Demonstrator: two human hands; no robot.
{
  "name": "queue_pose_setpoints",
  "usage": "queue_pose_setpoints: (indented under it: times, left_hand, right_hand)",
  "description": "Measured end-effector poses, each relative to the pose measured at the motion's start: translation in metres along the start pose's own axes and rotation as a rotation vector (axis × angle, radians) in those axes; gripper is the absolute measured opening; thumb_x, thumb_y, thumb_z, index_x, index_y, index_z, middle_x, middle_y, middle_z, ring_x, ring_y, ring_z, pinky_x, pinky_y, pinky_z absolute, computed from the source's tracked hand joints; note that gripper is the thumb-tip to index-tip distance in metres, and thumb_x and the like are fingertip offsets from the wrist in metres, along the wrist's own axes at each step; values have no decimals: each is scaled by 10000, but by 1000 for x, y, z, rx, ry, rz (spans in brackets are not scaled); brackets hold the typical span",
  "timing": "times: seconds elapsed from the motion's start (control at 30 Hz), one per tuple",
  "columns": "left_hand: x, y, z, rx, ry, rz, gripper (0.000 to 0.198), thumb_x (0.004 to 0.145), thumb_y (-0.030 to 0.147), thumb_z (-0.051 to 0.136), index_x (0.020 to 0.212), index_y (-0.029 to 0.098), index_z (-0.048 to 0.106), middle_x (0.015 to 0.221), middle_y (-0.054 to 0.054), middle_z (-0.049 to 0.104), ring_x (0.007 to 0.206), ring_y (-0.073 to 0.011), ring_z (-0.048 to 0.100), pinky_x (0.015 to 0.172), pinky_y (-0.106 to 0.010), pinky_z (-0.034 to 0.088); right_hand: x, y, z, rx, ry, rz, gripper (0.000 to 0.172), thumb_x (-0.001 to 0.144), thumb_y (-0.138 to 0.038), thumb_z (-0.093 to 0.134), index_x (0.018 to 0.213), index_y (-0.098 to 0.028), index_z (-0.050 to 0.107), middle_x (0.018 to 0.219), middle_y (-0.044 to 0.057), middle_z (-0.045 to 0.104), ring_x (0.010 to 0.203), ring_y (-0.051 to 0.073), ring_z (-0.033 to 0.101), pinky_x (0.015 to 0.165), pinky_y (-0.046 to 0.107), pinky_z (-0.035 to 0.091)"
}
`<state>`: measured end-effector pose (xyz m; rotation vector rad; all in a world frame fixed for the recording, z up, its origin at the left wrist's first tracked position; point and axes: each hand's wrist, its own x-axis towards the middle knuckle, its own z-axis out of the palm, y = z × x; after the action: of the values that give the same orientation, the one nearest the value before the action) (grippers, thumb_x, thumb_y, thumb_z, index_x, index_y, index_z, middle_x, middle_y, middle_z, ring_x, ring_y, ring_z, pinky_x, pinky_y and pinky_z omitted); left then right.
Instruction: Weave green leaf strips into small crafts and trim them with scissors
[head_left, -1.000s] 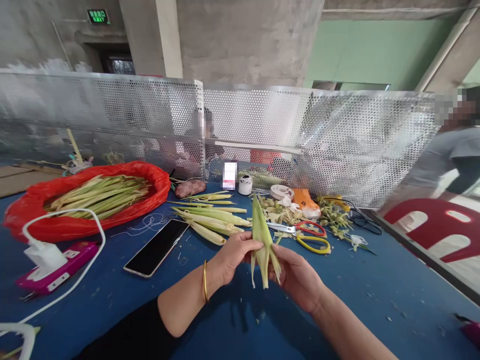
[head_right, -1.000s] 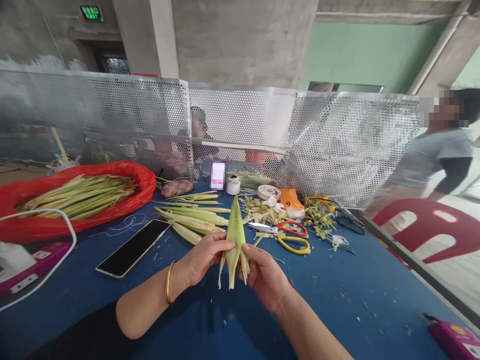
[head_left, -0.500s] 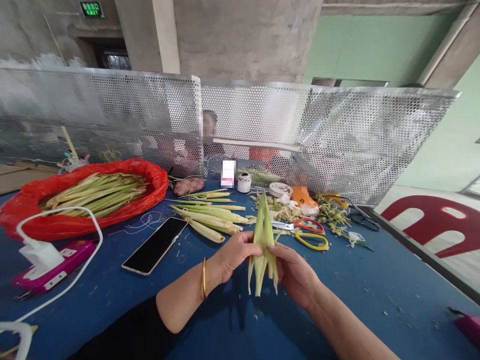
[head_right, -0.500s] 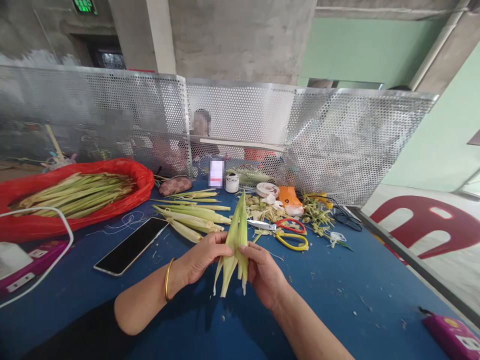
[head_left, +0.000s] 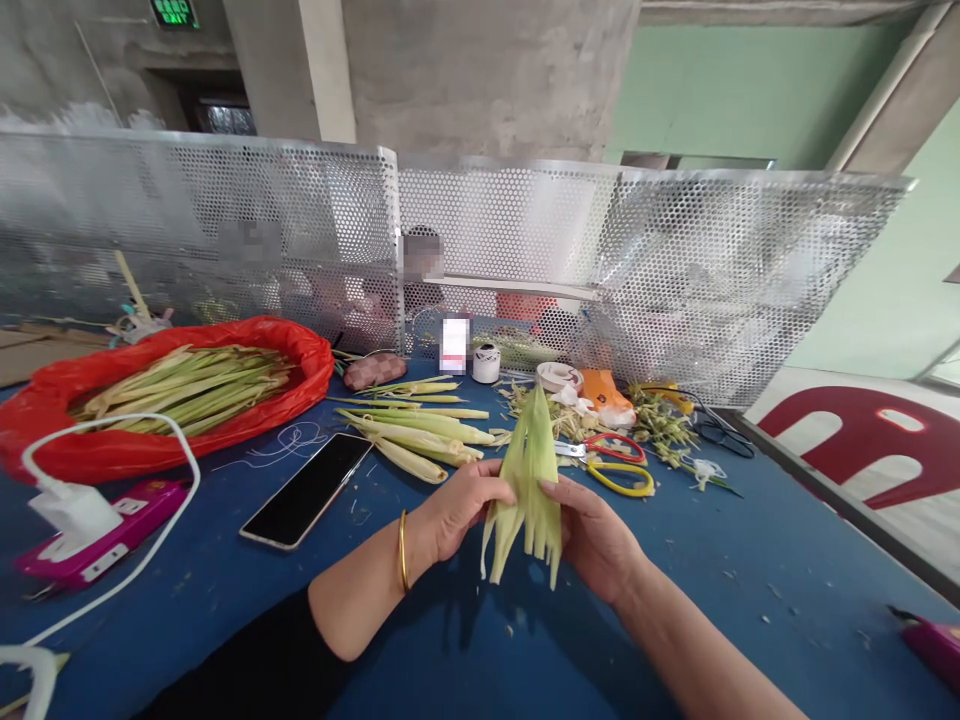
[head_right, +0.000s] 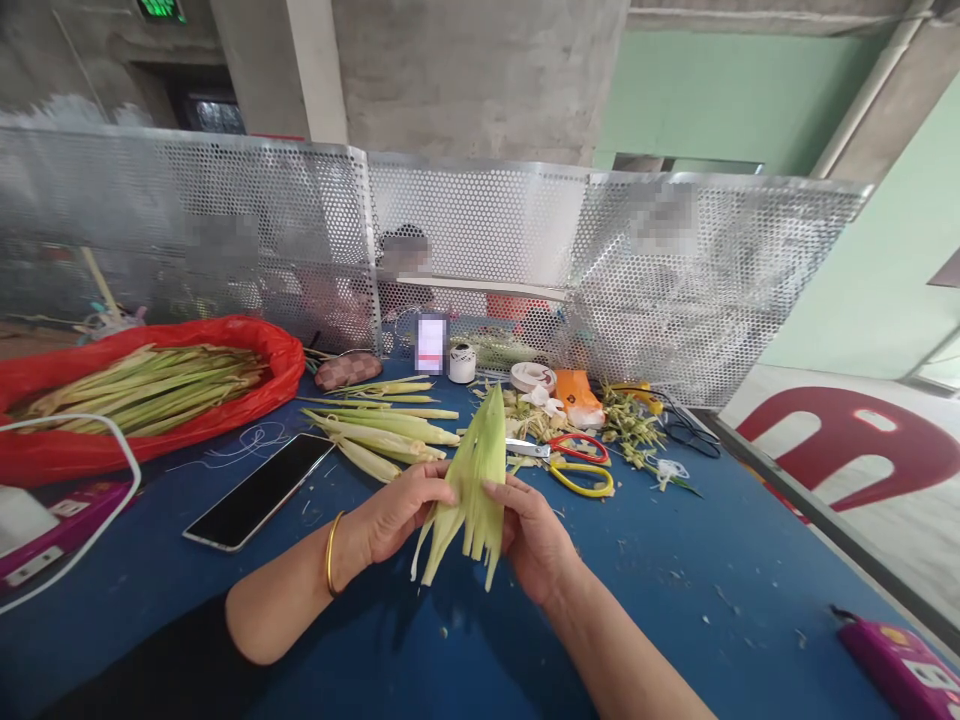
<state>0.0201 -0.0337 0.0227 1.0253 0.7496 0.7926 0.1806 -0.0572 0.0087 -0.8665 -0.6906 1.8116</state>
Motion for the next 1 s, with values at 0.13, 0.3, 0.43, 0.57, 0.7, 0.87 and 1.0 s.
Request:
queue_pose_setpoints:
  times: [0.13, 0.3, 0.43, 0.57, 0.7, 0.87, 1.0]
  left_hand:
    - [2, 0, -2, -57, 8, -38, 301, 576, 96, 568, 856, 134, 671, 685, -35, 664, 596, -159, 598, 614, -277, 486]
    - [0, 1, -1, -179, -30, -74, 281, 626, 165, 624, 901, 125, 664, 778, -72, 699, 658, -184, 645, 645, -291, 511]
    - [0, 0, 2, -118, 34, -80, 364, 635, 253, 727, 968, 124, 658, 850, -97, 711, 700, -196, 660, 657, -303, 518]
    - [1, -2, 3, -104, 137, -61, 344, 569, 147, 720, 907, 124, 661, 770, -75, 710, 666, -205, 660, 654, -312, 516]
    - [4, -2, -1, -196, 163, -72, 300, 586, 103, 638, 885, 132, 639, 697, -61, 694, 603, -206, 654, 622, -334, 523]
    - [4, -1, -3, -219, 143, -62, 319, 598, 93, 613, 915, 126, 625, 690, -72, 695, 613, -218, 663, 615, -342, 533]
    - [2, 2, -2, -244, 137, -39, 351, 601, 113, 619, 952, 114, 614, 704, -86, 699, 624, -235, 670, 622, -356, 534]
  right_hand:
    - [2, -2, 0, 33, 8, -12, 326, 735, -266, 646, 1033, -135, 660, 800, 84, 750, 684, 246, 700, 584, 318, 539]
    - [2, -2, 0, 23, 71, -137, 322, 655, -234, 742, 957, -171, 651, 770, 54, 742, 676, 240, 697, 586, 315, 539]
    - [1, 0, 3, -22, 90, -155, 266, 616, -238, 788, 824, -184, 631, 716, 40, 725, 635, 224, 684, 552, 298, 525]
    - [2, 1, 0, -29, 50, -143, 259, 636, -262, 786, 836, -188, 639, 681, 19, 706, 599, 197, 663, 522, 273, 502]
    - [5, 1, -6, -54, 42, -148, 242, 658, -277, 780, 842, -177, 658, 652, -1, 678, 521, 132, 609, 490, 229, 474]
    - [5, 0, -7, -149, 124, -209, 246, 649, -277, 789, 837, -168, 674, 646, -12, 651, 505, 93, 555, 466, 186, 436]
    - [4, -2, -5, -175, 154, -223, 267, 676, -355, 771, 837, -163, 680, 678, 5, 655, 559, 108, 583, 452, 176, 414]
